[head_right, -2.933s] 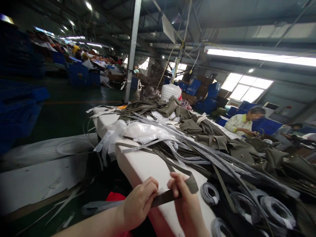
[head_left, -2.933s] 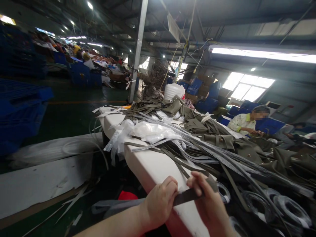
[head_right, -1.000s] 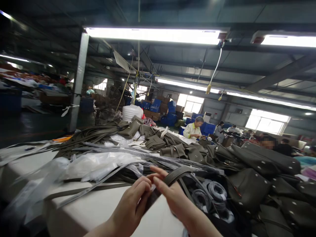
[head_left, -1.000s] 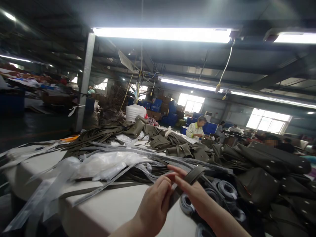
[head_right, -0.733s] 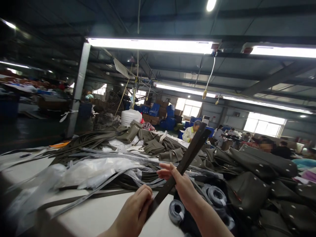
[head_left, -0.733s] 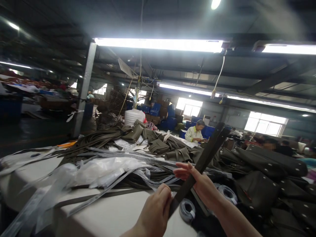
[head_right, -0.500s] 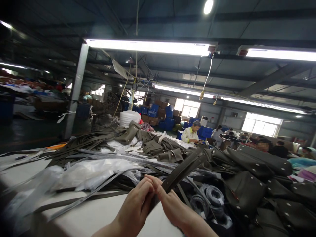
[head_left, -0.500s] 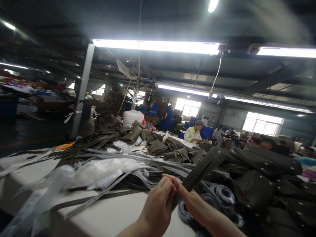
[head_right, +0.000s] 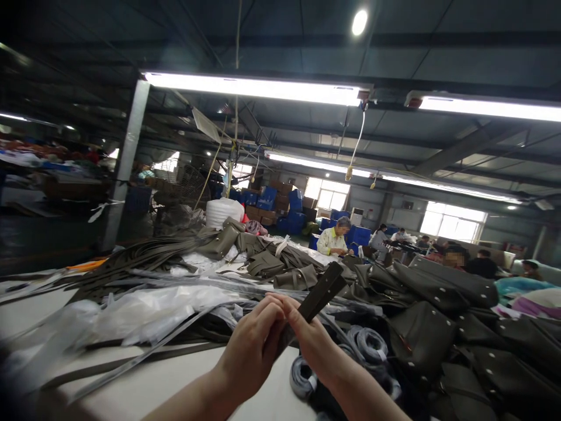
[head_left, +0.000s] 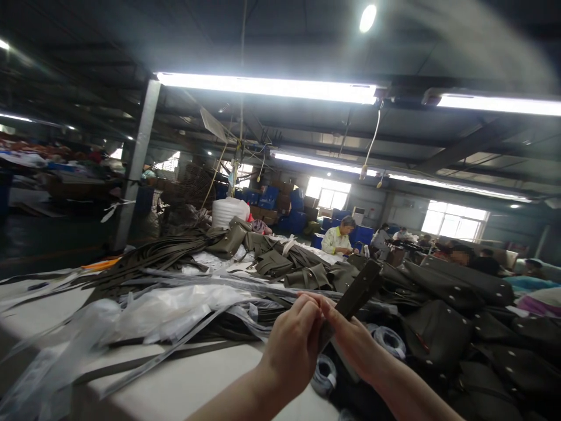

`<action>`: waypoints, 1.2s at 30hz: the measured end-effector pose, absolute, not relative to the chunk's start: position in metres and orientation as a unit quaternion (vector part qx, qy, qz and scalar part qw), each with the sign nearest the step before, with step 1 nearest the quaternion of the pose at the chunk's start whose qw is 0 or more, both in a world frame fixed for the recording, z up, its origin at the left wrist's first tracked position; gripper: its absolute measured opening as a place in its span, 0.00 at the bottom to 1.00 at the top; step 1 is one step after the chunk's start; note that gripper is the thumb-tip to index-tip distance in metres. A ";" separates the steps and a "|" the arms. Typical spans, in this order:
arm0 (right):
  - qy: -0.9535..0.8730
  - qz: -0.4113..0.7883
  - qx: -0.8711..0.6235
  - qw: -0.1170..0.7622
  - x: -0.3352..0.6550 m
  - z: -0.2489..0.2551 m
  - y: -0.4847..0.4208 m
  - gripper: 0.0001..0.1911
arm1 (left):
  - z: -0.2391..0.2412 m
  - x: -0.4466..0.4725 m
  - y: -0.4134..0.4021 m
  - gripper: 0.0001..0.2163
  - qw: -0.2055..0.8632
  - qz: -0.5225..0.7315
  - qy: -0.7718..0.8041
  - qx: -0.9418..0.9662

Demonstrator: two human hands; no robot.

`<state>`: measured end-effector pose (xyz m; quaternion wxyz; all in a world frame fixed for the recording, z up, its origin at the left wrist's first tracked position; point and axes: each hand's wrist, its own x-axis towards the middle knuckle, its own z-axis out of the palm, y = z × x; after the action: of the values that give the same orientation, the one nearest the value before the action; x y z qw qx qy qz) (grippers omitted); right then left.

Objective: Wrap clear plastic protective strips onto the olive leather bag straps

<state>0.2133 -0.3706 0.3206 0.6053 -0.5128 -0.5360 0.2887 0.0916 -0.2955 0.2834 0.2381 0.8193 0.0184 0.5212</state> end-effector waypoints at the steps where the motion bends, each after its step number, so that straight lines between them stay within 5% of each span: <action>1: -0.529 0.266 -0.512 0.623 0.216 0.325 -0.373 0.30 | 0.284 0.092 -0.296 0.10 0.231 0.519 0.026 0.823; 7: -0.409 0.108 -0.481 0.768 0.255 0.357 -0.385 0.36 | 0.280 0.094 -0.301 0.11 0.191 0.485 0.069 0.850; 12: -0.455 0.092 -0.502 0.730 0.252 0.348 -0.383 0.23 | 0.290 0.096 -0.303 0.11 0.188 0.498 0.070 0.844; 22: -0.548 0.075 -0.529 0.644 0.230 0.325 -0.380 0.20 | 0.296 0.095 -0.305 0.10 0.194 0.520 0.081 0.828; 28: -0.520 0.200 -0.482 0.676 0.230 0.308 -0.386 0.27 | 0.292 0.087 -0.296 0.10 0.190 0.513 0.097 0.831; 32: -0.577 0.378 -0.513 0.511 0.205 0.263 -0.384 0.26 | 0.286 0.081 -0.293 0.09 0.233 0.509 0.070 0.825; 36: -0.544 0.475 -0.556 0.412 0.187 0.221 -0.395 0.38 | 0.266 0.064 -0.284 0.07 0.380 0.422 0.060 0.821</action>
<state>0.1867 -0.3953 0.2214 0.4119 -0.5557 -0.5440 0.4750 0.0642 -0.2843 0.2659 0.3801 0.8209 0.0596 0.4220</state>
